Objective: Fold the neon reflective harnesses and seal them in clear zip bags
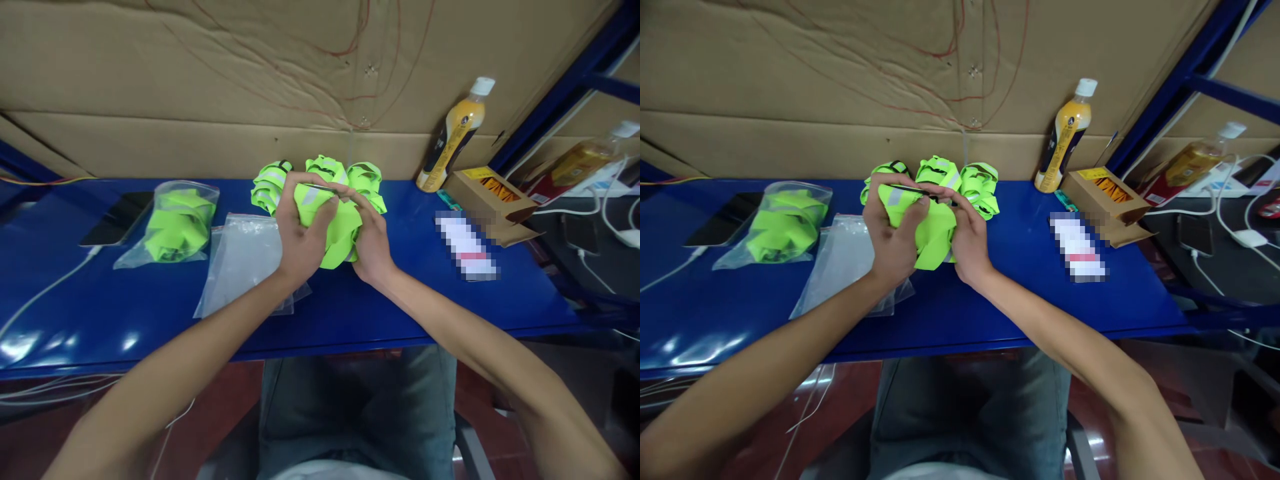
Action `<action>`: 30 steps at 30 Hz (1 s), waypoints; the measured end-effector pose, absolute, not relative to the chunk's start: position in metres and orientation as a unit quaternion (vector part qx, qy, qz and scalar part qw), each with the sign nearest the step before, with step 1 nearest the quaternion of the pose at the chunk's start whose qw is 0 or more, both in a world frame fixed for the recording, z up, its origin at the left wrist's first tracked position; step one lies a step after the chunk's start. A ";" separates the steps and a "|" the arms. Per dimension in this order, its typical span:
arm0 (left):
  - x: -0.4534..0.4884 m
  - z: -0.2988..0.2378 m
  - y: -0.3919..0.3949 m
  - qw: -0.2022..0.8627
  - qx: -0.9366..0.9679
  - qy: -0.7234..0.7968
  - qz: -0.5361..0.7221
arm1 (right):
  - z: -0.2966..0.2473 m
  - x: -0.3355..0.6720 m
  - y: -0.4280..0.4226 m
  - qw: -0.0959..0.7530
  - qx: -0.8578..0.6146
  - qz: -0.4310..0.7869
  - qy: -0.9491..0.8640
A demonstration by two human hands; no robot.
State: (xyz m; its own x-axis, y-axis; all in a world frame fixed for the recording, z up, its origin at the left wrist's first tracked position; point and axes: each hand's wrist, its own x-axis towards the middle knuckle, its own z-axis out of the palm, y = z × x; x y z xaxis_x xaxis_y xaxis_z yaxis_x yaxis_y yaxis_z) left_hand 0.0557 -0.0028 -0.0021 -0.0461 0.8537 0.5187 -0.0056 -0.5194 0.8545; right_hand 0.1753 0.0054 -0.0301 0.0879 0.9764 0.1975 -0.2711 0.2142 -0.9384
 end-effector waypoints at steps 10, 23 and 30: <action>0.063 -0.006 -0.004 0.374 0.566 0.269 0.683 | -0.006 0.177 -0.021 0.599 -0.415 0.410 -0.549; 0.065 0.015 0.000 0.443 0.561 0.269 0.646 | 0.008 0.185 -0.007 0.557 -0.338 0.580 -0.490; 0.060 0.003 0.011 0.453 0.583 0.195 0.645 | 0.011 0.192 -0.008 0.539 -0.310 0.644 -0.446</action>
State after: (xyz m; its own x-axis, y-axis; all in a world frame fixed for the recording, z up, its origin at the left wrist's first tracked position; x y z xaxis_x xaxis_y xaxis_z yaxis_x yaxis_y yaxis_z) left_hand 0.0602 0.0110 0.0030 0.0919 0.8123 0.5759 -0.3576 -0.5129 0.7805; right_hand 0.1923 -0.0080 0.0109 -0.2271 0.9704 0.0821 -0.4172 -0.0208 -0.9086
